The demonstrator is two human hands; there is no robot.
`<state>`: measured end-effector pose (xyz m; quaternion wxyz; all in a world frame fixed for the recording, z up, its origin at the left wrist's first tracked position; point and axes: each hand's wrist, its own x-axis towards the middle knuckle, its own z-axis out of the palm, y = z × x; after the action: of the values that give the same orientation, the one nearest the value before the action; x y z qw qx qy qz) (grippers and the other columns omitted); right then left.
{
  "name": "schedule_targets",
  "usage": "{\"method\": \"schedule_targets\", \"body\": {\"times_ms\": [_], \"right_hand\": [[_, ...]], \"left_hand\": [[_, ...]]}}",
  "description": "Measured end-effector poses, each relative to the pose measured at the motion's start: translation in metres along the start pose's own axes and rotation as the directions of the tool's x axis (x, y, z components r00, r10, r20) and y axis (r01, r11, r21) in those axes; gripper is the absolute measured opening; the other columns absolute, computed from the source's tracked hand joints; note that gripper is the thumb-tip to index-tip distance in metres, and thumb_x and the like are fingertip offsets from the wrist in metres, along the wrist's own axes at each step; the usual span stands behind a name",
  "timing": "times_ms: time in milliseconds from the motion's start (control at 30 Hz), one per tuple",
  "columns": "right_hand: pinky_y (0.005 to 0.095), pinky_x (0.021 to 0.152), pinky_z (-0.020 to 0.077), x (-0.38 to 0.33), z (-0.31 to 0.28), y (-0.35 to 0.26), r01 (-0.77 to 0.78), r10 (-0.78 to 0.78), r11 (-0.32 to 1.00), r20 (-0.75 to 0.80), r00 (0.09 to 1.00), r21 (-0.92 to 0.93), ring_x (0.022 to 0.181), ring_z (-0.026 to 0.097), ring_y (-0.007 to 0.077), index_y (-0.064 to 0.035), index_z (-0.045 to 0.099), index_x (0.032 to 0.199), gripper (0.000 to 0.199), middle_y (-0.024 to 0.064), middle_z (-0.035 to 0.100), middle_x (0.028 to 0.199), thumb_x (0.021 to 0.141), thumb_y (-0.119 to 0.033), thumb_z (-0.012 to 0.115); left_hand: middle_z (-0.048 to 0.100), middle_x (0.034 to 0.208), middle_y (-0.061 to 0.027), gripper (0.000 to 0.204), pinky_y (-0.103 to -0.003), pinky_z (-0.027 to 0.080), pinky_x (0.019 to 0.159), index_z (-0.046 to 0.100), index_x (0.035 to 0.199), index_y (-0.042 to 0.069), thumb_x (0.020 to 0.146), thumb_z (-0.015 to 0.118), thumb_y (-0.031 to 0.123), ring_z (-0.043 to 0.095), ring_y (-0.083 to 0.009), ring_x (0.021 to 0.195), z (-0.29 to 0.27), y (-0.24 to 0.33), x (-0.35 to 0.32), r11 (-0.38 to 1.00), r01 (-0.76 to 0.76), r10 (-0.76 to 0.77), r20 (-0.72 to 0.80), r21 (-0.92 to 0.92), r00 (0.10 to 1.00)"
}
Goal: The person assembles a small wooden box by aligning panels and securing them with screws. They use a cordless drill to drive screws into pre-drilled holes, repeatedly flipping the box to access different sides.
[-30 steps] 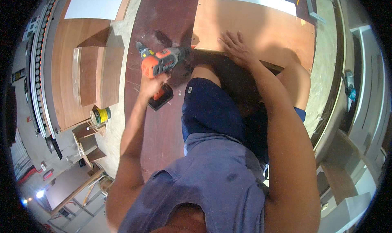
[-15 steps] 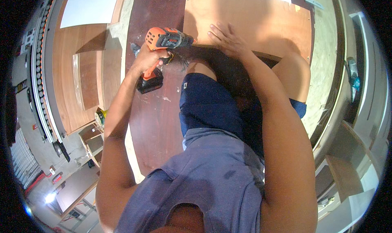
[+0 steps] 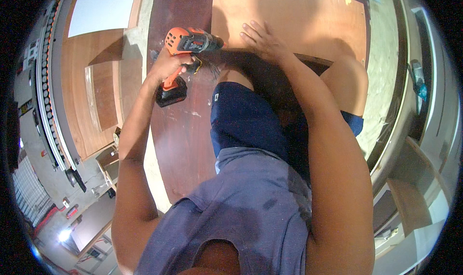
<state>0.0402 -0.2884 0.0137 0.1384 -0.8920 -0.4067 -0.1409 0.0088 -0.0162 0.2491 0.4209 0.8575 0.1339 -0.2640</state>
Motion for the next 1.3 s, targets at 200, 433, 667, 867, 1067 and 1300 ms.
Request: {"method": "schedule_targets", "body": {"times_ms": [200, 433, 667, 867, 1067, 1300], "right_hand": [[0.0554, 0.115, 0.0250, 0.000, 0.006, 0.003, 0.051, -0.051, 0.998, -0.014, 0.999, -0.022, 0.145, 0.031, 0.0300, -0.0162, 0.042, 0.148, 0.063, 0.0068, 0.037, 0.157, 0.089, -0.030, 0.061], [0.0618, 0.120, 0.0045, -0.001, -0.002, 0.003, 0.084, -0.101, 0.983, -0.097, 0.990, -0.166, 0.145, 0.035, 0.0305, -0.0095, 0.053, 0.141, 0.060, 0.0125, 0.047, 0.150, 0.088, -0.038, 0.058], [0.0599, 0.120, 0.0062, 0.001, -0.011, 0.001, 0.070, -0.073, 0.997, -0.070, 0.995, -0.038, 0.143, 0.036, 0.0304, -0.0094, 0.053, 0.140, 0.058, 0.0110, 0.048, 0.149, 0.089, -0.036, 0.058], [0.0609, 0.119, 0.0095, 0.005, -0.020, -0.001, 0.049, -0.049, 0.998, -0.006, 0.999, -0.036, 0.144, 0.034, 0.0324, -0.0092, 0.053, 0.140, 0.059, 0.0113, 0.046, 0.151, 0.090, -0.039, 0.058], [0.0598, 0.116, 0.0193, 0.001, 0.002, 0.003, 0.020, -0.020, 1.000, -0.028, 0.999, -0.010, 0.144, 0.033, 0.0328, -0.0124, 0.050, 0.143, 0.059, 0.0102, 0.041, 0.154, 0.091, -0.040, 0.057], [0.0570, 0.118, 0.0212, 0.002, 0.000, -0.001, 0.006, 0.003, 0.995, 0.098, 0.995, -0.099, 0.146, 0.030, 0.0290, -0.0187, 0.042, 0.149, 0.062, 0.0051, 0.032, 0.160, 0.093, -0.039, 0.058]], "left_hand": [[0.066, 0.075, -0.0031, 0.020, -0.027, 0.048, 0.050, 0.067, 0.094, 0.003, 0.075, 0.072, 0.004, 0.059, -0.0111, 0.056, -0.005, -0.008, 0.002, 0.997, 0.011, -0.012, 0.009, 0.075, 1.000], [0.067, 0.082, -0.0025, 0.024, -0.027, 0.049, 0.051, 0.068, 0.100, 0.004, 0.077, 0.075, 0.009, 0.058, -0.0111, 0.060, -0.005, -0.011, 0.007, 0.985, -0.082, 0.078, 0.030, 0.150, 0.996], [0.067, 0.082, -0.0037, 0.024, -0.028, 0.051, 0.054, 0.068, 0.098, 0.004, 0.075, 0.074, 0.007, 0.060, -0.0126, 0.064, -0.008, -0.009, 0.018, 0.980, -0.062, 0.054, 0.044, 0.187, 0.998], [0.064, 0.076, -0.0028, 0.019, -0.029, 0.051, 0.053, 0.067, 0.093, 0.003, 0.075, 0.072, 0.006, 0.059, -0.0135, 0.059, -0.014, -0.003, 0.029, 0.970, -0.035, -0.004, 0.159, 0.243, 0.987], [0.061, 0.075, -0.0012, 0.020, -0.029, 0.048, 0.057, 0.064, 0.096, 0.003, 0.079, 0.070, 0.011, 0.056, -0.0106, 0.063, 0.002, 0.019, 0.015, 0.911, -0.089, 0.052, 0.102, 0.402, 0.993], [0.065, 0.071, -0.0043, 0.025, -0.032, 0.052, 0.059, 0.067, 0.097, 0.004, 0.076, 0.070, 0.018, 0.062, -0.0128, 0.061, -0.002, 0.013, 0.019, 0.883, 0.024, -0.066, 0.073, 0.468, 0.995]]}}
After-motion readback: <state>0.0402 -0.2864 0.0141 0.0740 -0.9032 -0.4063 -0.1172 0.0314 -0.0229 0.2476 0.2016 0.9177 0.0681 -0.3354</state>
